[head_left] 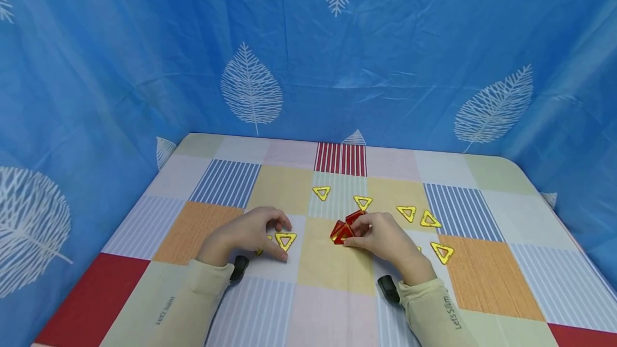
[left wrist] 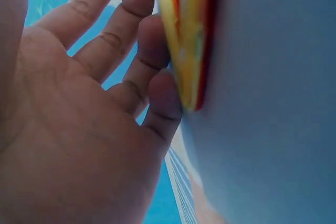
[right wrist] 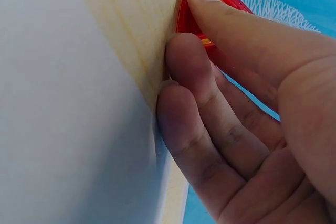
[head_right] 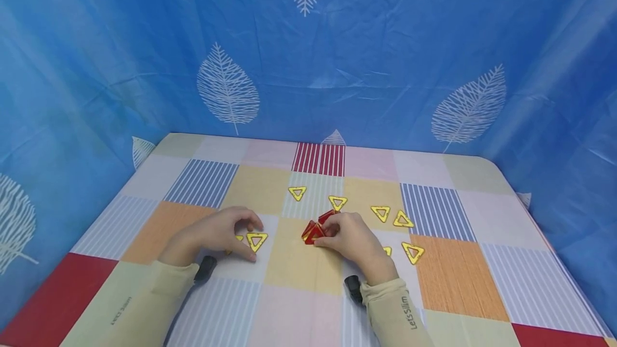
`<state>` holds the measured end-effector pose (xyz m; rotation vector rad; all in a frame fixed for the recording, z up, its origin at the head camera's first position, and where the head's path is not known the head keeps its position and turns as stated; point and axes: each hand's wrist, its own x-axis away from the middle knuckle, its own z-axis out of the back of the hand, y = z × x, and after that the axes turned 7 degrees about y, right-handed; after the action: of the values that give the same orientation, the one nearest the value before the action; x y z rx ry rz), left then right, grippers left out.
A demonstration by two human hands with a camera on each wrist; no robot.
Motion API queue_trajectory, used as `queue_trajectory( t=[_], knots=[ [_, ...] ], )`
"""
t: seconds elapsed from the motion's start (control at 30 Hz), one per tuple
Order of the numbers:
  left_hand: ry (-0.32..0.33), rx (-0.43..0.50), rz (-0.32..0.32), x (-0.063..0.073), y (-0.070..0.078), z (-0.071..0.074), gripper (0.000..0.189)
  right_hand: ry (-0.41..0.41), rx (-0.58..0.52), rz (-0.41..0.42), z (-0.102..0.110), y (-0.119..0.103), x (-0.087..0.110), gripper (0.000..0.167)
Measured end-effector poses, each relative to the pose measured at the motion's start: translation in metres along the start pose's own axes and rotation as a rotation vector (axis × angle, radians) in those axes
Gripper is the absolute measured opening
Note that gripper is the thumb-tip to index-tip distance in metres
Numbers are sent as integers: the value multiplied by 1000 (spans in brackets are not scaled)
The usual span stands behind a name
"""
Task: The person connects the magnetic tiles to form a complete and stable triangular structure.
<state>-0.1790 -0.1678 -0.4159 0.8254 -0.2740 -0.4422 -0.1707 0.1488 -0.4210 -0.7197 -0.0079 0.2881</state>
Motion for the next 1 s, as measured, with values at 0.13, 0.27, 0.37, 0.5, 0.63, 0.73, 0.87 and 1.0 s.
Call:
queue_trajectory(
  t=[0.13, 0.27, 0.37, 0.5, 0.63, 0.73, 0.87, 1.0],
  knots=[
    [9, -41, -15, -1, 1, -3, 44, -1, 5, 18, 0, 0, 0, 21],
    [4, -52, -29, -2, 4, -5, 36, 1, 15, 35, 0, 1, 0, 21],
    [2, -74, -54, -3, 7, -7, 34, -3, 14, 37, 1, 2, 1, 22],
    [-14, -86, -118, -5, 13, -12, 35, -19, -18, 3, 5, 3, 3, 26],
    [-60, -56, -179, -11, 26, -21, 39, -34, -45, -36, 10, 6, 5, 31],
    [-91, -54, -195, -14, 40, -31, 42, -53, -66, -41, 16, 8, 5, 33],
    [-131, -96, -200, -18, 57, -47, 43, -64, -92, -77, 26, 10, 7, 31],
    [-179, -124, -221, -21, 67, -63, 42, -42, -67, -110, 36, 14, 10, 27]
  ],
)
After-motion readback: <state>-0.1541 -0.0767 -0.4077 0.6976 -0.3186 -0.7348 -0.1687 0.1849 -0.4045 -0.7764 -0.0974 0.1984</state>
